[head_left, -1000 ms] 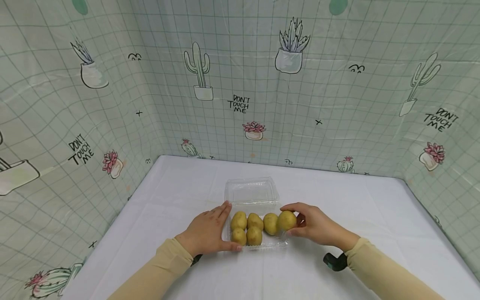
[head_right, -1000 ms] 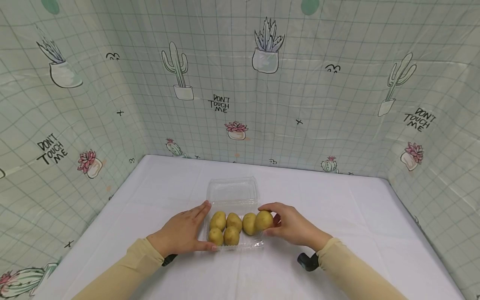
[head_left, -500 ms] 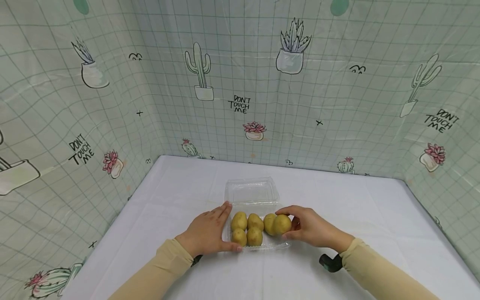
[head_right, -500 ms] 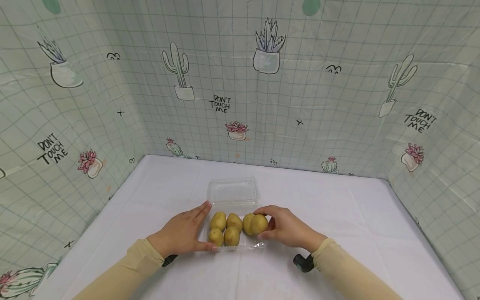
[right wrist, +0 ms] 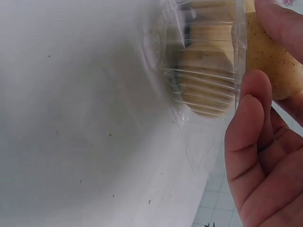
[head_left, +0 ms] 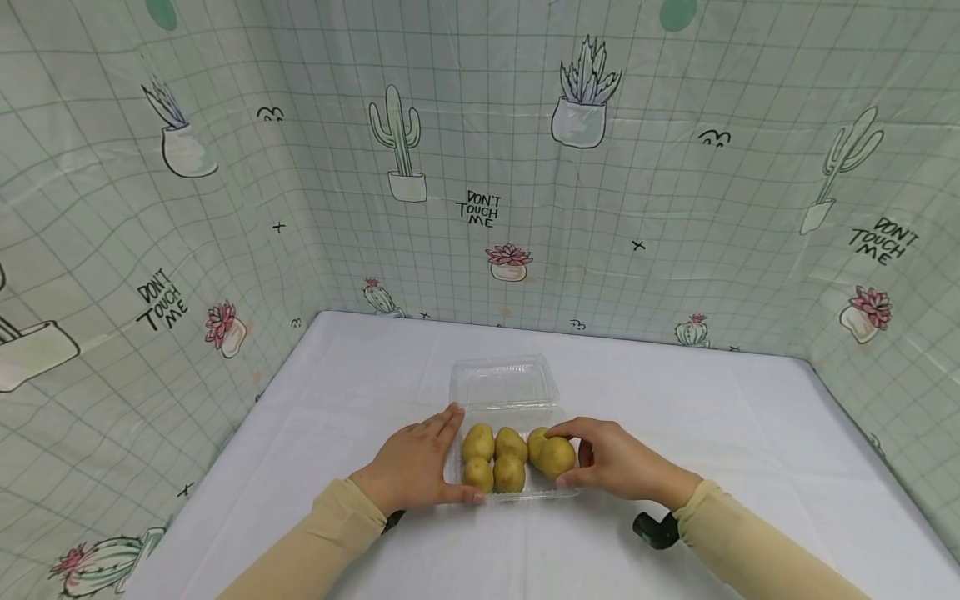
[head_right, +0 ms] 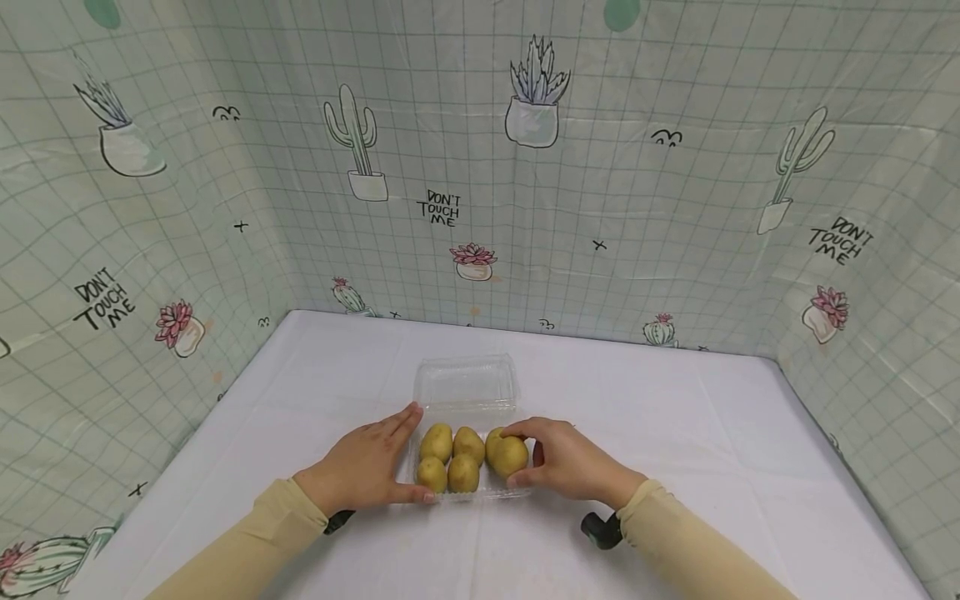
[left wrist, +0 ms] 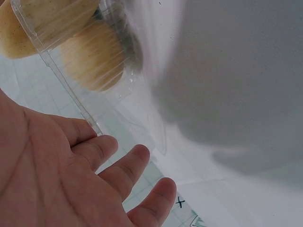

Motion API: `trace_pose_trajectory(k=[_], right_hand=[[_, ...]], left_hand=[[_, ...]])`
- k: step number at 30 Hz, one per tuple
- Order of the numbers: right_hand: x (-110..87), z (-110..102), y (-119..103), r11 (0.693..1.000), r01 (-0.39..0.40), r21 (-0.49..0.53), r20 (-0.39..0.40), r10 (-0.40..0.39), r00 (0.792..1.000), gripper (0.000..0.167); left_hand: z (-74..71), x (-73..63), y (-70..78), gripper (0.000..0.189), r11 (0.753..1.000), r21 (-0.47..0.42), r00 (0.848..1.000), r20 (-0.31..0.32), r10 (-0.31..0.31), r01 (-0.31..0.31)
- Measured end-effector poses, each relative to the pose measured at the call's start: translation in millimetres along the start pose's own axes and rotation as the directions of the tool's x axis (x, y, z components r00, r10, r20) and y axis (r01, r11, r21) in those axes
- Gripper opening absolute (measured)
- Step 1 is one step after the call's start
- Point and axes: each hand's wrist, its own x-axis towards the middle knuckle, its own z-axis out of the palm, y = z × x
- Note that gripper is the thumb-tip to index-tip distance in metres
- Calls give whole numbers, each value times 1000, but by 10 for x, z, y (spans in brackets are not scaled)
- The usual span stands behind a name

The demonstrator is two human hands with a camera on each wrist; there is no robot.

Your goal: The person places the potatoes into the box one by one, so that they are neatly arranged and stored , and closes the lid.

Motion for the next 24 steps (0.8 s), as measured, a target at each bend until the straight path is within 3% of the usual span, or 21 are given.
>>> trace_pose_trajectory(k=[24], right_hand=[[-17, 58, -52, 996, 55, -65, -4, -56, 998, 59]], left_hand=[[-11, -2, 8, 116, 1000, -8, 1000, 0, -3, 3]])
